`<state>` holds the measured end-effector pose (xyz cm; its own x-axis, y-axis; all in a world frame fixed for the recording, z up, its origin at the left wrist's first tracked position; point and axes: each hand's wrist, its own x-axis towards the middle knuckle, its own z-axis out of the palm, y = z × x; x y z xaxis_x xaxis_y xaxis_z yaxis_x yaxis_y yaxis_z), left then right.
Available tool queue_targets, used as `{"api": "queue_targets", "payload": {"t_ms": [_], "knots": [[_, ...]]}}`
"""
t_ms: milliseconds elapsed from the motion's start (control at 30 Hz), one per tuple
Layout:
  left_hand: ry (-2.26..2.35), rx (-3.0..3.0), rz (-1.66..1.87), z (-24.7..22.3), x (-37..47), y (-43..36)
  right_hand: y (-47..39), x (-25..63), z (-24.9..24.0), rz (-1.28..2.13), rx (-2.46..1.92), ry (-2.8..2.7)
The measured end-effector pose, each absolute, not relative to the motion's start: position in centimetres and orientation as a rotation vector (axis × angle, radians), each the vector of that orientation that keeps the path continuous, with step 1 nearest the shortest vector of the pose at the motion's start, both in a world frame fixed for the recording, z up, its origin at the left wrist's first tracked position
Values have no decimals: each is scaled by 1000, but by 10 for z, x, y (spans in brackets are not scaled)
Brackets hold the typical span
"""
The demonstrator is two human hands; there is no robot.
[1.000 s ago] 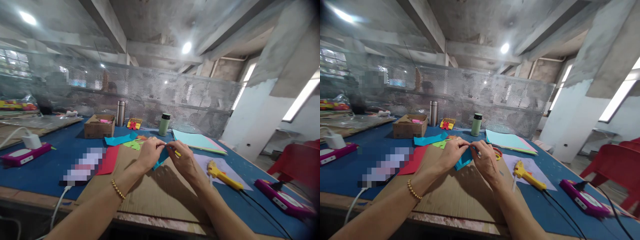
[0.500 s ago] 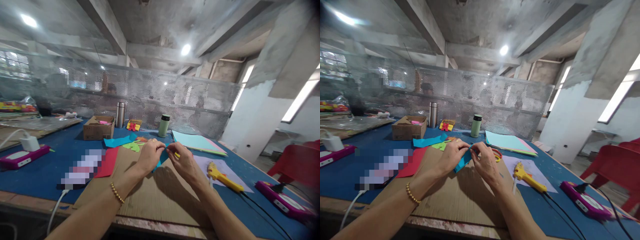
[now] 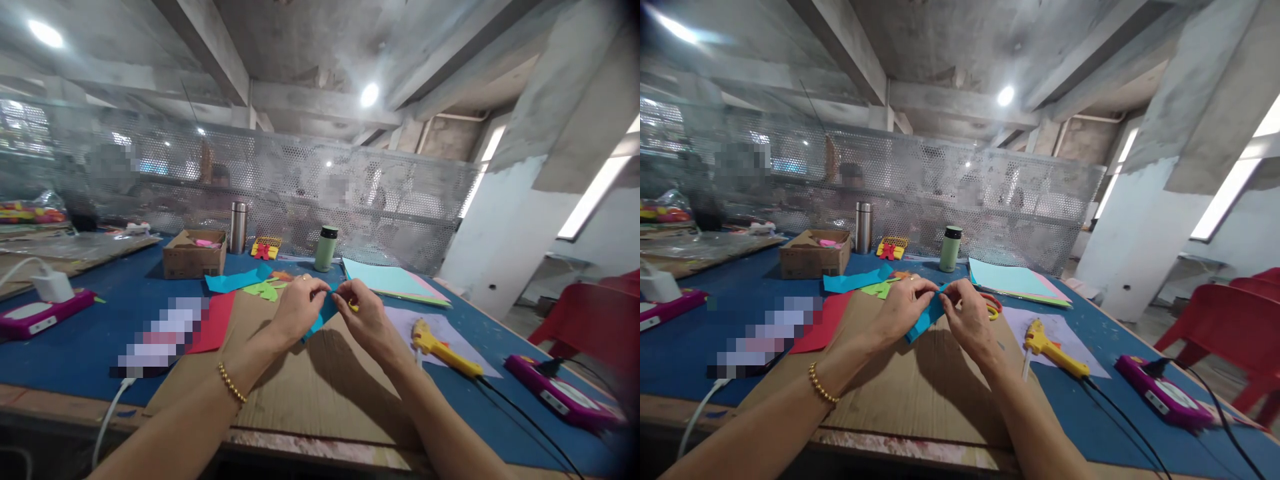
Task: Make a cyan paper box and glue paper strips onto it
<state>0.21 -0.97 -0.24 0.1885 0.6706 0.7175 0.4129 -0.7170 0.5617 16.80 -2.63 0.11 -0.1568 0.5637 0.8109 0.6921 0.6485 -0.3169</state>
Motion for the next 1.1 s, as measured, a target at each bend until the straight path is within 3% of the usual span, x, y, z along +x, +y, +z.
{"api": "queue_targets", "payload": {"t_ms": [667,1100], "knots": [[780,1818,1494,9,-2,-7,-37,172,17,-270,-882,-1844],[766,1796,1392,11,-1,-16,-40,163,13,43,-1066,-1757]]}}
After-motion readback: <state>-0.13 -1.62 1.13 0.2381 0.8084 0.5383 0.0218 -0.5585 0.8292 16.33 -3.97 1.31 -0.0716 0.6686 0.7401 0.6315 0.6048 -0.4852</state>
